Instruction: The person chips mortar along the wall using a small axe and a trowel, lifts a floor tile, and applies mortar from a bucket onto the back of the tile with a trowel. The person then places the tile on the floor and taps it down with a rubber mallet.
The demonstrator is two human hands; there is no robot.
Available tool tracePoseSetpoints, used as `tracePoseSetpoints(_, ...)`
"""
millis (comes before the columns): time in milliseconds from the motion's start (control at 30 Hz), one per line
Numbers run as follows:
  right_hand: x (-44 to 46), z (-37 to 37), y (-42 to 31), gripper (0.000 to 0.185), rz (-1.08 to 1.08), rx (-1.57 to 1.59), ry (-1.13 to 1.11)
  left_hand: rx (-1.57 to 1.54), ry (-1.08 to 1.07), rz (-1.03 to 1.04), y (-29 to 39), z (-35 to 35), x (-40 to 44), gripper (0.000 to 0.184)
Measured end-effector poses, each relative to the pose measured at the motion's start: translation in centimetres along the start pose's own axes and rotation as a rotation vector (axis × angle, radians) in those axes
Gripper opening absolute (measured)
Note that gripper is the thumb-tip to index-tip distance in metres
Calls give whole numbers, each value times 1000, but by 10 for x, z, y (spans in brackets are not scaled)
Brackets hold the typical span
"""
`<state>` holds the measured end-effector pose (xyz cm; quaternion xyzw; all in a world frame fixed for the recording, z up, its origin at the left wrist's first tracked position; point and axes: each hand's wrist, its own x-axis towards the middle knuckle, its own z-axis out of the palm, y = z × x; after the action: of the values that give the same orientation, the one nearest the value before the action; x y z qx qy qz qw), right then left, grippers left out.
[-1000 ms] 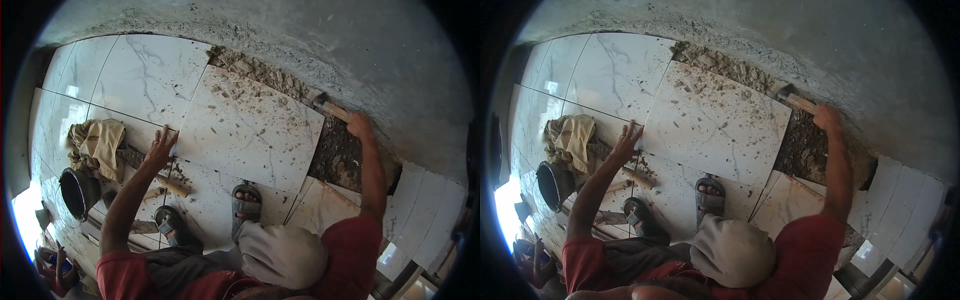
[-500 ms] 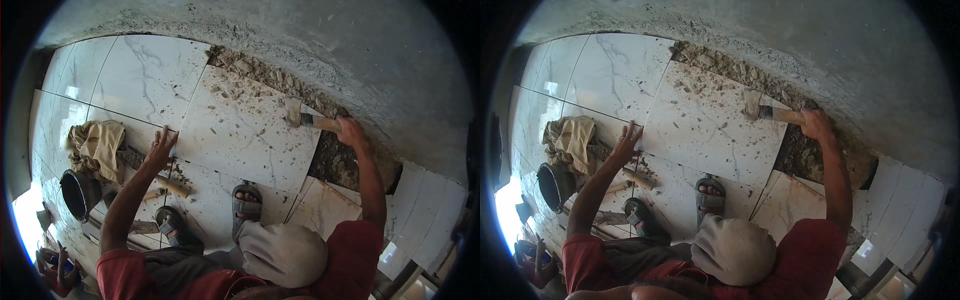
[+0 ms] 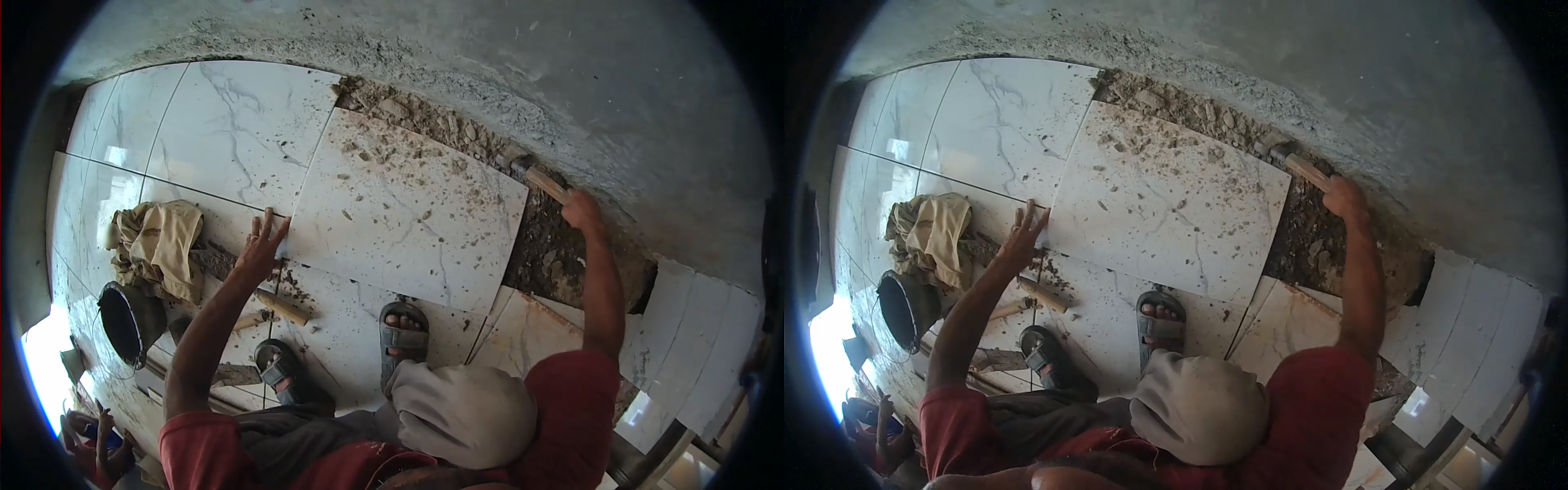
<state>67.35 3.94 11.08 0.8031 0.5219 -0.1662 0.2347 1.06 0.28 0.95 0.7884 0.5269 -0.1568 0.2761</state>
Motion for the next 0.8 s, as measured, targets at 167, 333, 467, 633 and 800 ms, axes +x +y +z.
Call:
tracePoseSetpoints(167, -33, 9, -10, 37, -325, -1, 133, 31, -15, -23, 1, 1, -1, 103)
tracePoseSetpoints(333, 0, 35, 19, 40, 29, 58, 19, -1, -17, -18, 3, -2, 0, 104)
tracePoseSetpoints(467, -31, 9, -4, 39, -180, -65, 89, 47, -35, -31, 5, -5, 2, 105)
tracePoseSetpoints(633, 2, 29, 26, 39, 29, -16, 28, 24, -31, -14, 2, -1, 1, 107)
tracePoseSetpoints(800, -42, 0, -33, 41, -237, -2, 102, 20, 8, 0, 3, -5, 2, 105)
